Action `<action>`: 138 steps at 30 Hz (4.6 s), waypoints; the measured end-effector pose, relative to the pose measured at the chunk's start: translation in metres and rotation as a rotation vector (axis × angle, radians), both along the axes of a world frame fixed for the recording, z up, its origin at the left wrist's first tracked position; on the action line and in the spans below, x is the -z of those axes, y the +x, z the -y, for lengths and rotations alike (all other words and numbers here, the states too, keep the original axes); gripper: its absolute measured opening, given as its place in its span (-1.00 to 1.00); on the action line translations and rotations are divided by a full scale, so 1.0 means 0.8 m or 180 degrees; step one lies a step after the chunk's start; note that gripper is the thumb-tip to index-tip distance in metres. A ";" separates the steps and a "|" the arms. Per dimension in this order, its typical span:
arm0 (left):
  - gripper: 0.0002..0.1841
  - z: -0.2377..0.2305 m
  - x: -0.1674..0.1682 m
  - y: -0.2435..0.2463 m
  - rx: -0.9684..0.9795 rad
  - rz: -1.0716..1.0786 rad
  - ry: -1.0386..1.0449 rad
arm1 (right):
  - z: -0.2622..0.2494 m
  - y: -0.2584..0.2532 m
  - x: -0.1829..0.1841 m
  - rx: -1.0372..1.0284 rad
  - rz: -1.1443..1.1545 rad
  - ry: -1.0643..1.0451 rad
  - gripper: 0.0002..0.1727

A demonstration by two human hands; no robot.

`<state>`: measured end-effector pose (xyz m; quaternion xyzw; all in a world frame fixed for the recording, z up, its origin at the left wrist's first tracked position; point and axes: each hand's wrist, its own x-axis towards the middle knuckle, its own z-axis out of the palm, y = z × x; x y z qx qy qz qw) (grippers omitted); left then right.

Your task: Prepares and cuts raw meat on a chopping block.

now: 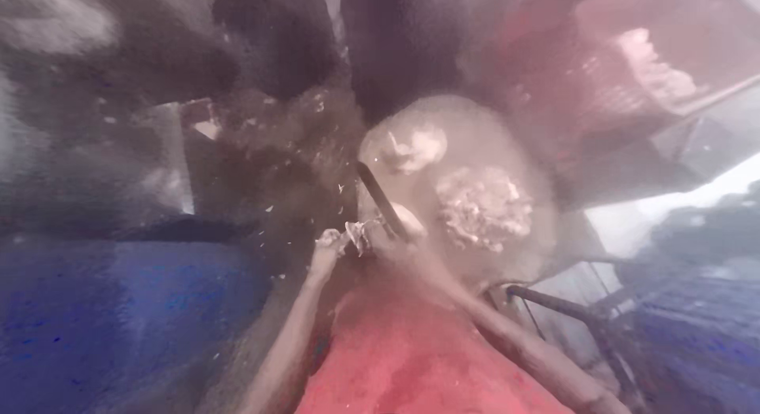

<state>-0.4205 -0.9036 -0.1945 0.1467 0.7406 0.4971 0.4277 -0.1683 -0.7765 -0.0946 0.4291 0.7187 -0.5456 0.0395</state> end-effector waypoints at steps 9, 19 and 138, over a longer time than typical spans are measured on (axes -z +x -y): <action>-0.65 -0.011 -0.068 0.029 -0.0121 0.1238 0.0014 | -0.012 0.078 0.071 0.0363 0.0484 -0.0150 -0.39; -0.75 -0.034 -0.039 0.088 -0.0085 0.1430 0.0147 | -0.004 0.022 -0.012 -0.0252 0.0034 0.0546 -0.37; -0.55 -0.034 -0.019 0.063 0.1774 -0.2138 -0.1102 | -0.024 0.028 -0.063 0.0661 -0.1496 0.0338 -0.33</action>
